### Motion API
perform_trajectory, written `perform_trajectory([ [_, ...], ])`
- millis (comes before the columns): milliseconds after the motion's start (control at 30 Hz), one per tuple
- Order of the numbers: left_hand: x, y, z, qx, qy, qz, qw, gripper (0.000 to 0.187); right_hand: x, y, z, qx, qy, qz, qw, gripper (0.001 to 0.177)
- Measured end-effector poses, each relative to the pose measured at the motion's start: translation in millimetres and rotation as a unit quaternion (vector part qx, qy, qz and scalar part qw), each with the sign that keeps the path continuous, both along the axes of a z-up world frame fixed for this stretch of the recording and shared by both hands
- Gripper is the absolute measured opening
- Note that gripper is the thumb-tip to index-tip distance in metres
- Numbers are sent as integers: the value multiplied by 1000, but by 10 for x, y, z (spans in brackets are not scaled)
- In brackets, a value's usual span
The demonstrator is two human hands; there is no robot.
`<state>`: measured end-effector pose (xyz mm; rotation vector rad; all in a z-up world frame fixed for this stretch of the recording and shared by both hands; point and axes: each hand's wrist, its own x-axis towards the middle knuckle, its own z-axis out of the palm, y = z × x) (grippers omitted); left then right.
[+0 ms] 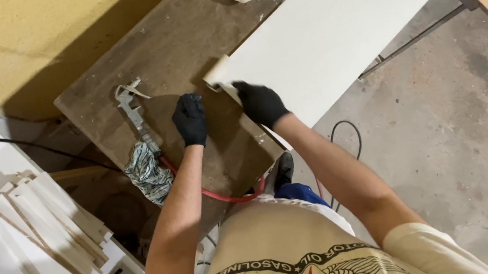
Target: The person uses a paint roller to apply white paint to a long, rectangular wooden board resting on a workbench. They repeatedly roll the tool along the length of the board, reloading it from a paint tray as needed to ensure even coverage.
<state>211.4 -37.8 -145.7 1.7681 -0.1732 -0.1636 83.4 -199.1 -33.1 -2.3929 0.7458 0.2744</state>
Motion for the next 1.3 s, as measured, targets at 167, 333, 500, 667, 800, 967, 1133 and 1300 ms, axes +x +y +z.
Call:
perform_trajectory([
  [167,-1,-24,-32,-17,-19,-12,1000,43,-617,158,428,-1,35,0,999,47],
  [333,1,21,-9,8,-59,-7,998,40,-1484,382,640,15,119,-52,991,44],
  [500,18,89,67,-305,225,-35,925,30,-323,82,157,8,31,15,999,48],
  [667,-16,4,-24,-14,50,-16,999,41,-606,178,212,2,3,2,1000,49],
  [800,-10,1,88,-6,15,-16,1000,41,-1963,436,667,21,144,-46,988,47],
  [967,16,1,-27,20,-34,-21,999,41,-1702,429,713,43,125,-59,989,50],
  [1133,15,12,-132,11,-30,-22,999,43,-256,56,-149,-7,18,5,1000,49],
  [1300,-5,-9,33,2,-14,-19,1000,42,-801,156,196,6,53,16,998,50],
])
